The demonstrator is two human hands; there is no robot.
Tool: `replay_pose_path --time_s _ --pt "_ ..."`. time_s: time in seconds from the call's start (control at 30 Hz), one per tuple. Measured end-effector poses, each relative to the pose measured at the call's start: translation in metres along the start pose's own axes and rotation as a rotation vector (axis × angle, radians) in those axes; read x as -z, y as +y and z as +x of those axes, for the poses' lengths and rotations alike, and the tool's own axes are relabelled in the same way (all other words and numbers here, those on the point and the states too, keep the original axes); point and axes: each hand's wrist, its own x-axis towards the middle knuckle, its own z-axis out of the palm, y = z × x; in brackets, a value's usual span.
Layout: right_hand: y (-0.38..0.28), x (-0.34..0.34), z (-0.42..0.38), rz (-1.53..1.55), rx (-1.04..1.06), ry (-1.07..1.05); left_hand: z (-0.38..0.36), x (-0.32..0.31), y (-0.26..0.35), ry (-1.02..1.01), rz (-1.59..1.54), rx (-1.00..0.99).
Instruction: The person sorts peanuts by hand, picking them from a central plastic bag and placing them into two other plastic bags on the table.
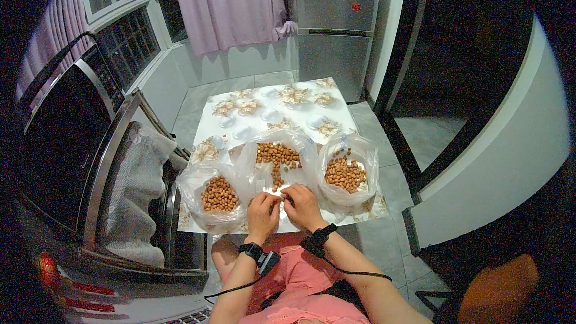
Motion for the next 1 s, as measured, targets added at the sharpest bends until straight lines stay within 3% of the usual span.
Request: replay_pose_path --time_s 1.0 --pt "0.0009 -0.0011 0.0005 0.012 0.004 0.022 -0.0005 -0.0003 -0.0006 -0.002 -0.007 -0.006"
